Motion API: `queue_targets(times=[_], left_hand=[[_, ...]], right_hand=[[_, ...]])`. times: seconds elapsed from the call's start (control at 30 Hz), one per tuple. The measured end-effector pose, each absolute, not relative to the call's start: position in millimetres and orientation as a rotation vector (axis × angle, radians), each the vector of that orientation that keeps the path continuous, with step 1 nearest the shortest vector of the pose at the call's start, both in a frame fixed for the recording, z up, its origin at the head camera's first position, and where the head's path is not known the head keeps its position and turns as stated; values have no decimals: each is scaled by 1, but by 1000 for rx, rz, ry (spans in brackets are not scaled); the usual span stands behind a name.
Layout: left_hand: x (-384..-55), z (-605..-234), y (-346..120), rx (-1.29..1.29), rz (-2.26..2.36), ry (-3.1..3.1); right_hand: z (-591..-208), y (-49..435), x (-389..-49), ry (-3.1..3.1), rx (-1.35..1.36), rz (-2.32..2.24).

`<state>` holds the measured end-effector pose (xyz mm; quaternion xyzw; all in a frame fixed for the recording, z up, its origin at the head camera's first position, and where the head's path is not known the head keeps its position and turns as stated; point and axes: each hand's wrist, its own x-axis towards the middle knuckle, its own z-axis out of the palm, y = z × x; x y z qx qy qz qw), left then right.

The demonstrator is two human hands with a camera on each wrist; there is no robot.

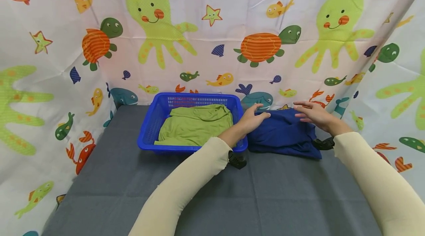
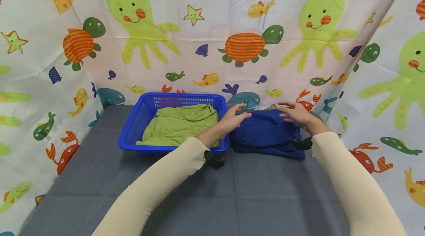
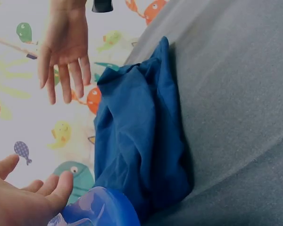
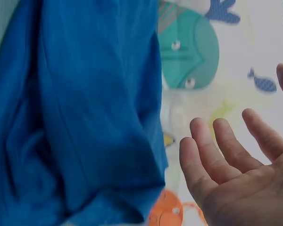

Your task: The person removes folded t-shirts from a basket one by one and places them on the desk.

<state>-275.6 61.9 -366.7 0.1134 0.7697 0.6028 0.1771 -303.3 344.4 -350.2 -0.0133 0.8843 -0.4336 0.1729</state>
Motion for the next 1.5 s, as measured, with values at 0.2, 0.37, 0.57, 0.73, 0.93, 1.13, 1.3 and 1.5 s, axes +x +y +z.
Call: queue_targets(times=[0.2, 0.37, 0.57, 0.73, 0.93, 1.13, 1.3, 1.5], left_hand=[[-270, -368, 58, 364, 1734, 2179], [-264, -369, 53, 393, 1735, 2157], [-261, -371, 48, 368, 1796, 2125], [-258, -372, 36, 467, 1828, 2101], [-255, -373, 16, 455, 1838, 2097], [-253, -373, 2, 440, 1791, 2112], [-247, -369, -13, 479, 1755, 2103], [-243, -372, -33, 486, 1693, 2114]], right_hand=[[-353, 327, -294, 2454, -104, -1325], [-352, 313, -285, 2427, -143, -1364], [-357, 301, -277, 2439, -214, -1368], [-359, 289, -270, 2468, -241, -1331], [-356, 279, -265, 2494, -280, -1291], [-348, 267, -263, 2501, -329, -1261], [-338, 252, -259, 2495, -383, -1246], [-333, 233, -253, 2479, -442, -1231]])
